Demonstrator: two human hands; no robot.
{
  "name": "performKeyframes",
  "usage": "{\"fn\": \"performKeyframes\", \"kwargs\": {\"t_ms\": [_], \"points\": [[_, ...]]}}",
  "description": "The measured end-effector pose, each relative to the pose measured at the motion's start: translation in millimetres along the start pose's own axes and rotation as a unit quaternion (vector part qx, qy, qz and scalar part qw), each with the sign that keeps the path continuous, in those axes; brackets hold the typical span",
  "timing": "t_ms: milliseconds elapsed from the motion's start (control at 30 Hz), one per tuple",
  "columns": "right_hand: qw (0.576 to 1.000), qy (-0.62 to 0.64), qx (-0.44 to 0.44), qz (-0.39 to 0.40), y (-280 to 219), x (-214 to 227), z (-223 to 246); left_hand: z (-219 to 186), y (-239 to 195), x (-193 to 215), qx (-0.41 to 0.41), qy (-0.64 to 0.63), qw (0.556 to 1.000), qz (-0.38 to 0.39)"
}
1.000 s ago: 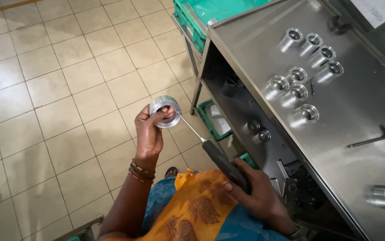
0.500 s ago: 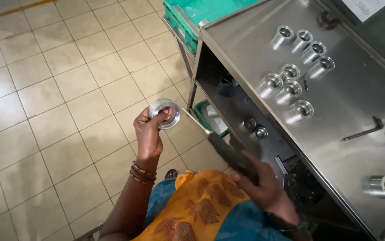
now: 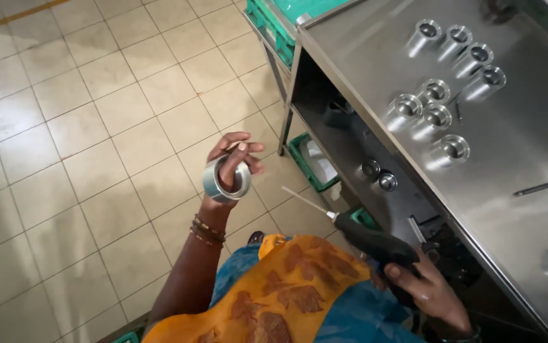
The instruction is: Use a scribe tool to clean and deburr the internal grooves of cylindrical metal parts on a fabrication floor.
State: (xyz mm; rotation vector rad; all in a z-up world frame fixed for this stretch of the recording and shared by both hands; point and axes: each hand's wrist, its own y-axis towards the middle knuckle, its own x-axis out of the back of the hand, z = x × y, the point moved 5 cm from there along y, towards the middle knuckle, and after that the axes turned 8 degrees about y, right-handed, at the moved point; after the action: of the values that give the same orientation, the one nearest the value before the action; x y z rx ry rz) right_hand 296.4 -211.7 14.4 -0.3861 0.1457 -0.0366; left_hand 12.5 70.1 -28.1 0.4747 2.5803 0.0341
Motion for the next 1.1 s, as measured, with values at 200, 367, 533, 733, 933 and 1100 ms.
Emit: {"fn": "performKeyframes", "kwargs": {"t_ms": [200, 367, 533, 733, 933, 1100], "points": [[0.992, -0.125, 0.005, 0.026, 17, 1, -9, 50, 5, -3, 0.195, -0.117, 0.964, 0.136], [0.984, -0.148, -0.015, 0.096, 24, -44, 25, 76, 4, 1, 0.225, -0.1, 0.943, 0.222], [0.986, -0.167, -0.005, -0.005, 36, -22, 18, 66, 0, -8, 0.26, -0.056, 0.944, 0.195], [0.976, -0.208, -0.029, 0.049, 33, -28, 18, 69, 2, 3, 0.255, -0.071, 0.959, 0.105], [0.966, -0.248, -0.043, 0.054, 46, -36, 15, 80, 6, 5, 0.254, -0.073, 0.955, 0.137], [0.989, -0.129, -0.042, 0.065, 42, -58, 30, 83, 1, -1, 0.24, -0.089, 0.941, 0.221]]}}
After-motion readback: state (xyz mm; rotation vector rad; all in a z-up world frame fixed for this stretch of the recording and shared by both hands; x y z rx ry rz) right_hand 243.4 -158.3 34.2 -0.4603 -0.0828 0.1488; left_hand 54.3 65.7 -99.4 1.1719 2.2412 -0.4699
